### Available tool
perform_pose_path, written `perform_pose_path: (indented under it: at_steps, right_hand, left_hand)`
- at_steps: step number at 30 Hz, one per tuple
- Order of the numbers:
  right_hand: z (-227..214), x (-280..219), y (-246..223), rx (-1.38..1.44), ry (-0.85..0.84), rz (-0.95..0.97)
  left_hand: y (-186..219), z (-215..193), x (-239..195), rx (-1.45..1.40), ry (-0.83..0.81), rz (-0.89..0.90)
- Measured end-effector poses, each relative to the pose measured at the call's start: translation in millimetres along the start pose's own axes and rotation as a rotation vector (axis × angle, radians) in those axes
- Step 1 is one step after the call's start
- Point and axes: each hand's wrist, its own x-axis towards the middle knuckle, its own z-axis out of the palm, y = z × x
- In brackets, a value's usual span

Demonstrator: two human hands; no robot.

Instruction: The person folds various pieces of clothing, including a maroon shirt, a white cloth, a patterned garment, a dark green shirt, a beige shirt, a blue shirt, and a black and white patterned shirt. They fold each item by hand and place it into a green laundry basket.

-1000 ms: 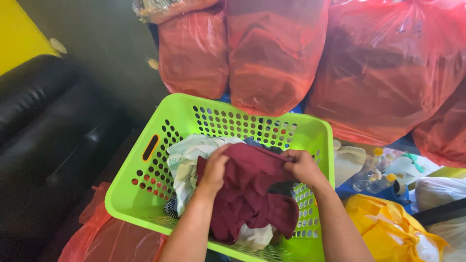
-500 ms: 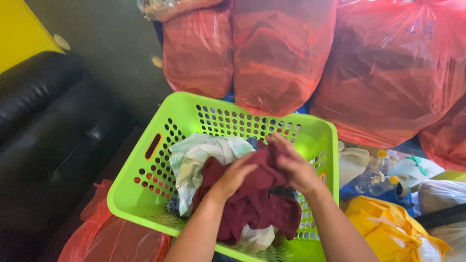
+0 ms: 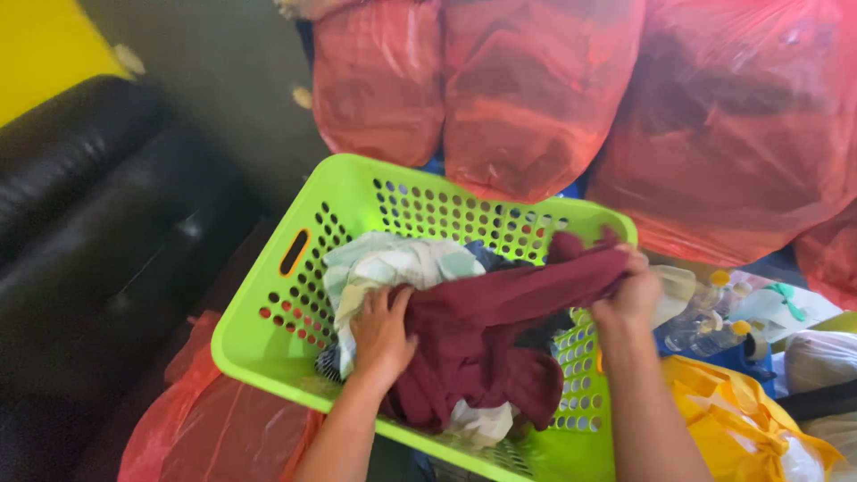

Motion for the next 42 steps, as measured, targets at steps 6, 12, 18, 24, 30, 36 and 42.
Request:
perform_pose_path:
  at_steps: [6, 12, 18, 24, 30, 36, 42]
  right_hand:
    - [-77.0, 47.7, 57.0, -0.79, -0.281, -0.281]
    - [25.5, -52.8, 38.8, -1.054, -1.029, -0.117]
    - [11.8, -38.7, 75.0, -1.195, -0.758, -0.075]
    - [-10.9, -6.2, 45.2, -0.853, -0.24, -0.084]
    - [-39.0, 23.2, 39.4, -0.53, -0.132, -0.119]
    - [-30.6, 18.7, 31.2, -0.476, -0.088, -0.148]
    - [-18.2, -1.3, 31.8, -0.438, -0.022, -0.164]
  left_hand:
    - [-9.7, 8.9, 11.8, -0.707, 0.231, 0.191]
    - [46.2, -23.4, 4.7, -1.044, 0.209, 0.4]
    - [73.8, -48.7, -33.4, -0.44, 0.586, 0.528]
    - [22.7, 32.4, -62.1, -0.365, 0.249, 0.28]
    - [-5.9, -25.6, -51.4, -0.793, 0.291, 0.287]
    - [61.2, 19.7, -85.2, -0.352, -0.168, 0.251]
    - [101.5, 39.6, -58.0, -0.202, -0.268, 0.111]
